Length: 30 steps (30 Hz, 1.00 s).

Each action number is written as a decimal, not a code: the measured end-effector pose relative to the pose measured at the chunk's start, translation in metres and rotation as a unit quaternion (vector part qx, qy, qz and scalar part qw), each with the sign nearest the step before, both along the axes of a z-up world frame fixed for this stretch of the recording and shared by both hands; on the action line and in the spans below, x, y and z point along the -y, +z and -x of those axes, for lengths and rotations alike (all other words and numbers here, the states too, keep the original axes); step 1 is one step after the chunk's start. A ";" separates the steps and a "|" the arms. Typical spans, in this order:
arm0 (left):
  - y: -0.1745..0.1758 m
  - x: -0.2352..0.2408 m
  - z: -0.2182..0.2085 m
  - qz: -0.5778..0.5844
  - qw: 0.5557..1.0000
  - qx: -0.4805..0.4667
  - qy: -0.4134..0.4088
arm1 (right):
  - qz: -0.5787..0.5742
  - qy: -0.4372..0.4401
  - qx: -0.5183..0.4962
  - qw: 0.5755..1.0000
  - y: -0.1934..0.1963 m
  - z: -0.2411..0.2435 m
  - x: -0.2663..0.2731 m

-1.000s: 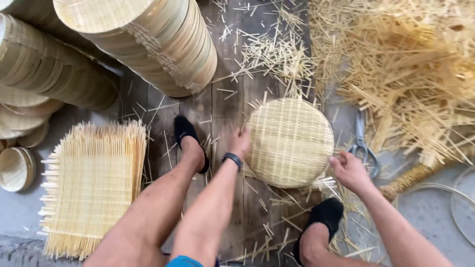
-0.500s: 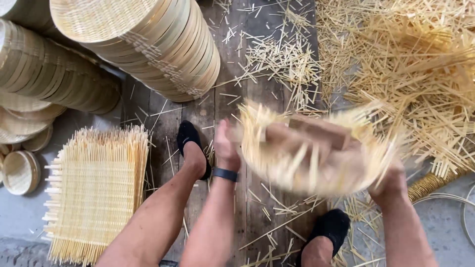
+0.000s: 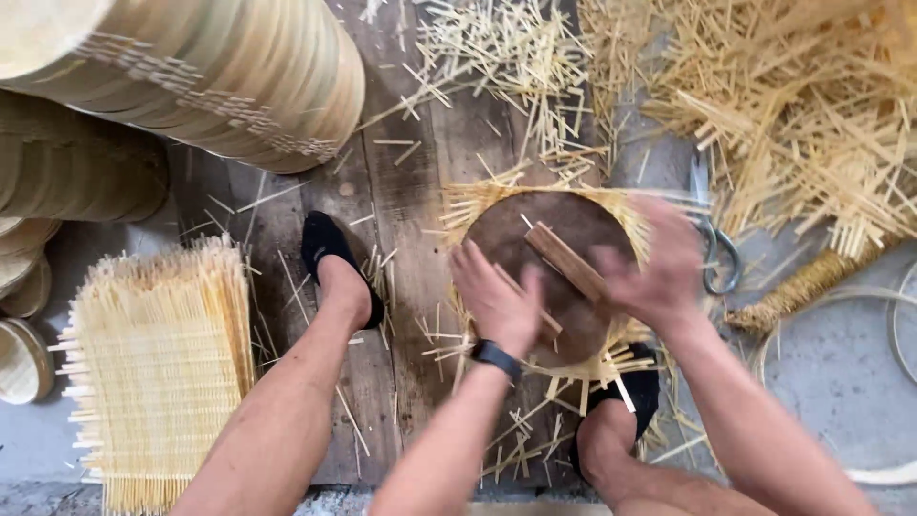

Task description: The person sits on a low stool in a bamboo workshop and finishes a round woven bamboo winnowing basket. They trim the excess bamboo strips around the edge with scissors, fit a thin bamboo rim hoop over the woven mat, press the mat into a round wooden mold, and tuck the strip ends under the rim to secure it.

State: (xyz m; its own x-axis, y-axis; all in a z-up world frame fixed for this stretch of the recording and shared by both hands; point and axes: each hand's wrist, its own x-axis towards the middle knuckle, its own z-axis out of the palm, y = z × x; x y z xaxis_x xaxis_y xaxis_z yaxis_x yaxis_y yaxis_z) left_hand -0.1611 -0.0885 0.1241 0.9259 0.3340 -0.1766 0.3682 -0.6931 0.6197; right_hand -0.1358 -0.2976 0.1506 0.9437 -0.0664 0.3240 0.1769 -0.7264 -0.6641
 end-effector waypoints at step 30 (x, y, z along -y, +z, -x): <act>-0.046 0.013 -0.009 -0.080 0.919 0.152 -0.355 | 0.143 -0.175 -0.233 0.946 -0.167 0.044 0.140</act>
